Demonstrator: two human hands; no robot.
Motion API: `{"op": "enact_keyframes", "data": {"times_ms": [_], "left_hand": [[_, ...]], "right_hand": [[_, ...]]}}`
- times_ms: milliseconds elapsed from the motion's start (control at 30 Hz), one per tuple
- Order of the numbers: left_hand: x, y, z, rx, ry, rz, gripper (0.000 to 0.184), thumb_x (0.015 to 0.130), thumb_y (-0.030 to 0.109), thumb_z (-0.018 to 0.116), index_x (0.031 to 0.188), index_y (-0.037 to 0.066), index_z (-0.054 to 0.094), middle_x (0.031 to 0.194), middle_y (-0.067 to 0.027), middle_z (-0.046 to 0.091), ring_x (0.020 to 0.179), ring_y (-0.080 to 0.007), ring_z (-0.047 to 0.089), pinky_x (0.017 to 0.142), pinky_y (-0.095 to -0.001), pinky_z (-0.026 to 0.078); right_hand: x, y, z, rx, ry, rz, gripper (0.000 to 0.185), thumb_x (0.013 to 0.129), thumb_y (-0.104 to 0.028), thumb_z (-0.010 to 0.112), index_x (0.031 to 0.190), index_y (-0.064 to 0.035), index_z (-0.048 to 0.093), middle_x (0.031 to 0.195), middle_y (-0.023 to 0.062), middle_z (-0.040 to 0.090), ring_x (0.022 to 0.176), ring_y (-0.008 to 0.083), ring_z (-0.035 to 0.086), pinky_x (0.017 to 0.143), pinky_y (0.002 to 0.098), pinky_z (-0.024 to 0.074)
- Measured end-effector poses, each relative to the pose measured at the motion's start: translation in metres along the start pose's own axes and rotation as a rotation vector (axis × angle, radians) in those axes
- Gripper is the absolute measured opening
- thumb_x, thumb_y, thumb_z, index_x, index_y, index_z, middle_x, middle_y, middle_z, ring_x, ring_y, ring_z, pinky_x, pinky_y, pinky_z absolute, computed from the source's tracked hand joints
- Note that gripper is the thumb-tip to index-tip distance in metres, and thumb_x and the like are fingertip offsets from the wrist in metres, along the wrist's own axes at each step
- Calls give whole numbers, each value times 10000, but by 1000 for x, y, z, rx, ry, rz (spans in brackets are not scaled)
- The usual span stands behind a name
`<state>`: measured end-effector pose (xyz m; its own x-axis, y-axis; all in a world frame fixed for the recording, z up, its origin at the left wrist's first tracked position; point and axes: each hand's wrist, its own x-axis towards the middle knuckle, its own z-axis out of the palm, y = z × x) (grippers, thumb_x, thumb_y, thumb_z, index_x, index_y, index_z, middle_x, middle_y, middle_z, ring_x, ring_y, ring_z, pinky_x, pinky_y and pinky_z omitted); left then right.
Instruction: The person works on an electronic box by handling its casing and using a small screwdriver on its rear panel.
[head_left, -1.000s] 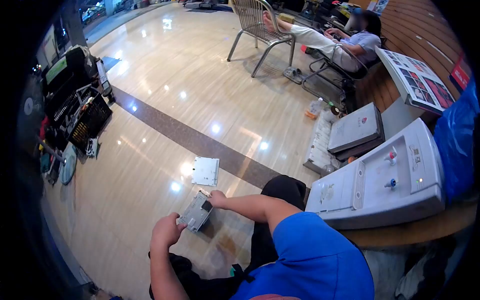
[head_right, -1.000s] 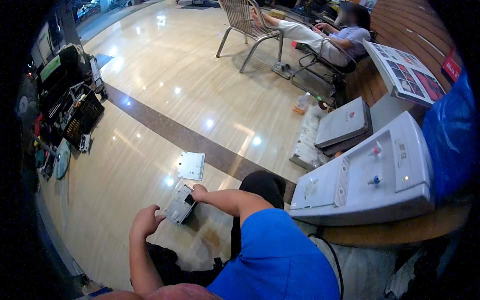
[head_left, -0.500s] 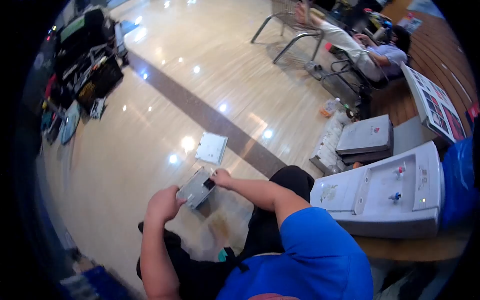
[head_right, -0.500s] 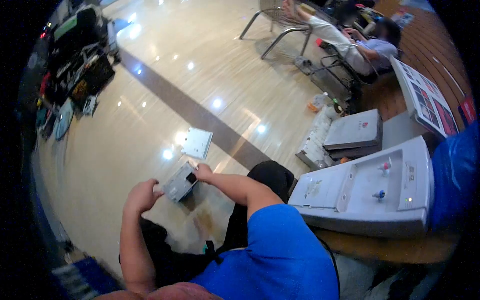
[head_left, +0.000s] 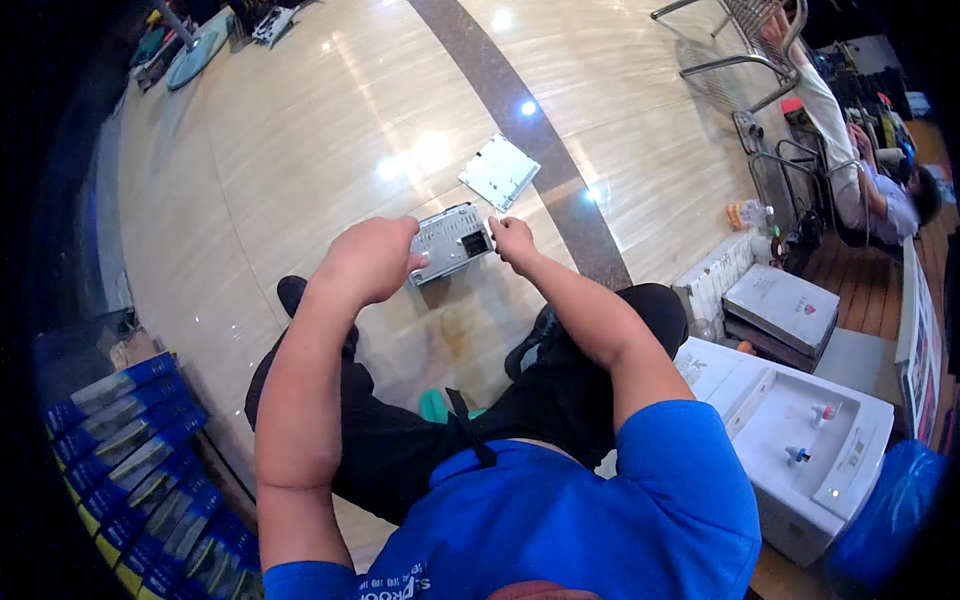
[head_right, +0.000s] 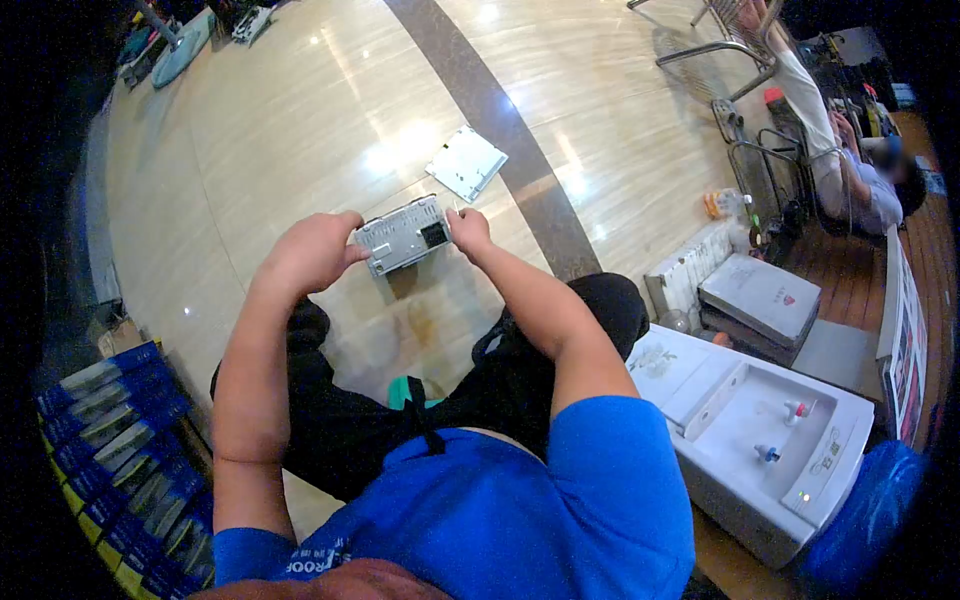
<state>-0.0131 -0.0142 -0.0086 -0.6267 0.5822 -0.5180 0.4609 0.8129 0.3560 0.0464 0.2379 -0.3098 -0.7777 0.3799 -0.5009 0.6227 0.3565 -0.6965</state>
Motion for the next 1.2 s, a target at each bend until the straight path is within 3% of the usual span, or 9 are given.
{"op": "enact_keyframes", "data": {"times_ms": [67,167,233,267,367,600,767,867,1200], "left_hand": [[-2,5,-6,25,6,-6,346,889,324,664,1048,21,614,985,-191,679,964,-369,647,831,-472,513],[-2,3,-5,28,4,-14,347,887,320,665,1051,19,612,980,-194,680,963,-369,649,829,-472,515],[-5,2,-6,21,2,-29,362,875,321,678,1084,31,619,987,-201,678,966,-382,641,827,-478,508],[-5,1,-6,11,2,-38,383,862,321,691,1118,44,626,995,-208,677,969,-395,634,825,-484,502],[-3,3,-5,20,3,-26,389,862,315,692,1128,40,622,1008,-209,675,983,-395,631,832,-481,500],[-4,9,-5,5,25,8,330,880,299,675,1051,21,624,983,-196,685,967,-364,653,833,-465,515],[-6,11,-11,-15,-34,-46,380,866,300,690,1140,44,624,1023,-207,676,997,-388,632,847,-479,498],[-4,13,-11,24,-43,-32,336,877,302,679,1047,18,623,988,-199,682,968,-364,651,834,-463,514],[-5,16,-6,11,21,-21,333,856,271,697,1053,13,623,996,-213,677,969,-382,642,827,-478,503]], "right_hand": [[13,13,-1,-38,27,-17,390,932,-357,580,877,27,622,679,89,598,512,158,545,438,317,445],[-1,-5,-14,-151,36,-16,308,911,-256,559,904,40,644,778,156,662,621,238,635,562,370,516],[-16,-23,-20,-365,82,-251,255,859,-147,531,983,26,671,927,225,689,843,342,677,753,418,530],[-21,-37,-28,-360,6,-255,297,822,-86,512,1051,4,678,1021,264,665,1015,404,626,885,446,490],[-34,-60,-38,-395,24,-426,282,832,-81,508,1038,14,675,995,271,662,967,406,636,861,455,502],[-37,-50,-31,-517,-38,-383,175,850,-150,585,892,3,660,916,238,663,884,411,636,814,473,509],[-34,-48,-25,-622,-55,-467,188,871,-191,590,885,-10,638,918,221,645,874,411,633,781,497,508],[-32,-46,-22,-701,-65,-490,192,885,-199,563,894,-18,627,929,217,640,880,407,636,773,503,512],[-31,-41,-23,-733,-66,-506,190,912,-196,507,937,-39,612,953,189,639,891,370,655,776,475,532]]}}
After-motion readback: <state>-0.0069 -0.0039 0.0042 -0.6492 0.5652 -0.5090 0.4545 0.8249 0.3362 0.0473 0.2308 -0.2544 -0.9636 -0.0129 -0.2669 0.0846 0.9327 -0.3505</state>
